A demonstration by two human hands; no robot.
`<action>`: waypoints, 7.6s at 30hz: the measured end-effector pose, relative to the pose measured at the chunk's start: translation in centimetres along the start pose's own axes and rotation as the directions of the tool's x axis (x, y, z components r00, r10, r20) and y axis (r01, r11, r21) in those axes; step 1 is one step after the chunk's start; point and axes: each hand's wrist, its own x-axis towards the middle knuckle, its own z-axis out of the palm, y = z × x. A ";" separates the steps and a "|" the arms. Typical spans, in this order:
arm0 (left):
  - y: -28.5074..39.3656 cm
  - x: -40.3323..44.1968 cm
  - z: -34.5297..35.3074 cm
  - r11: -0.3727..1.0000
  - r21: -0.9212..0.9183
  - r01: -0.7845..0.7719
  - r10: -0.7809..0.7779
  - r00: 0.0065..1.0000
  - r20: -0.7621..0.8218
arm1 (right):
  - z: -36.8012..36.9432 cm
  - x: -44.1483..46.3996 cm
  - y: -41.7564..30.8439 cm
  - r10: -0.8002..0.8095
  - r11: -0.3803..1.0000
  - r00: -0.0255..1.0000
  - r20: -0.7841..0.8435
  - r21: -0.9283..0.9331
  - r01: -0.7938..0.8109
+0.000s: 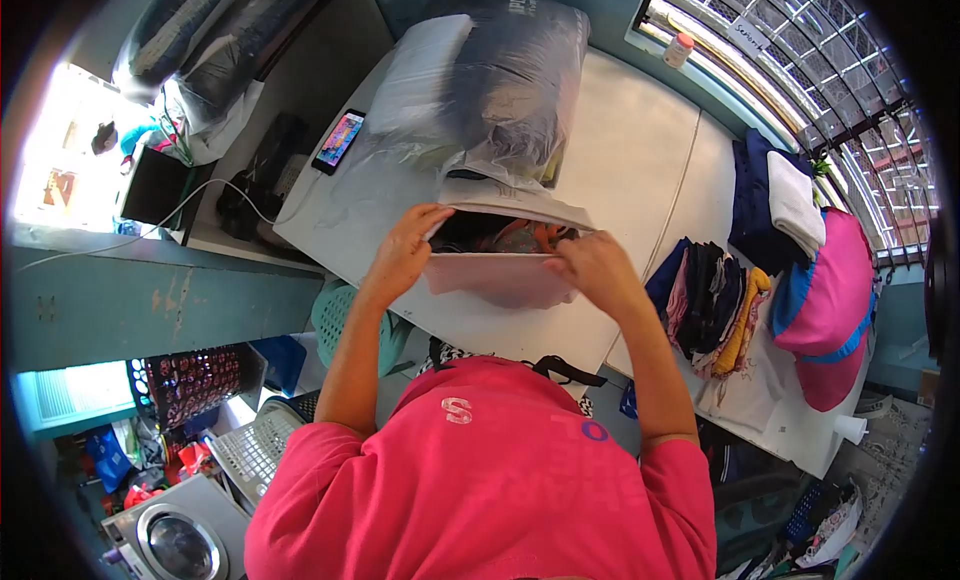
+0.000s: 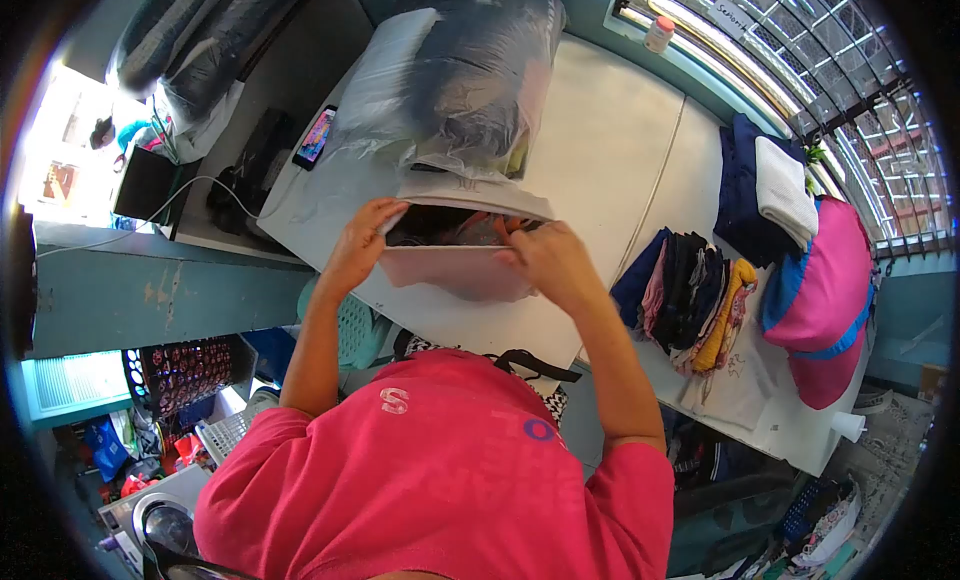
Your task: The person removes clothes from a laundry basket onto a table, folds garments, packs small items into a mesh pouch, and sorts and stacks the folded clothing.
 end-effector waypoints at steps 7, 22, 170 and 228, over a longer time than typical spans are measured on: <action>1.3 -1.1 1.8 0.936 -0.322 0.141 -0.098 0.984 0.146 | -0.9 0.5 0.3 0.183 0.983 0.920 -0.346 0.034 -0.182; -2.4 -3.7 6.8 0.987 -0.149 0.061 -0.072 0.994 -0.076 | 7.4 5.0 -9.2 0.096 0.979 0.958 -0.269 0.202 -0.041; 20.1 9.0 37.6 0.427 -0.623 0.655 -0.171 0.736 0.655 | 1.6 -23.9 15.5 0.970 0.221 0.127 -0.206 0.543 -0.810; 15.1 7.9 17.9 -0.511 -0.598 0.618 0.452 0.784 0.425 | -10.3 -11.1 2.0 0.772 0.067 0.635 -0.033 0.997 -0.030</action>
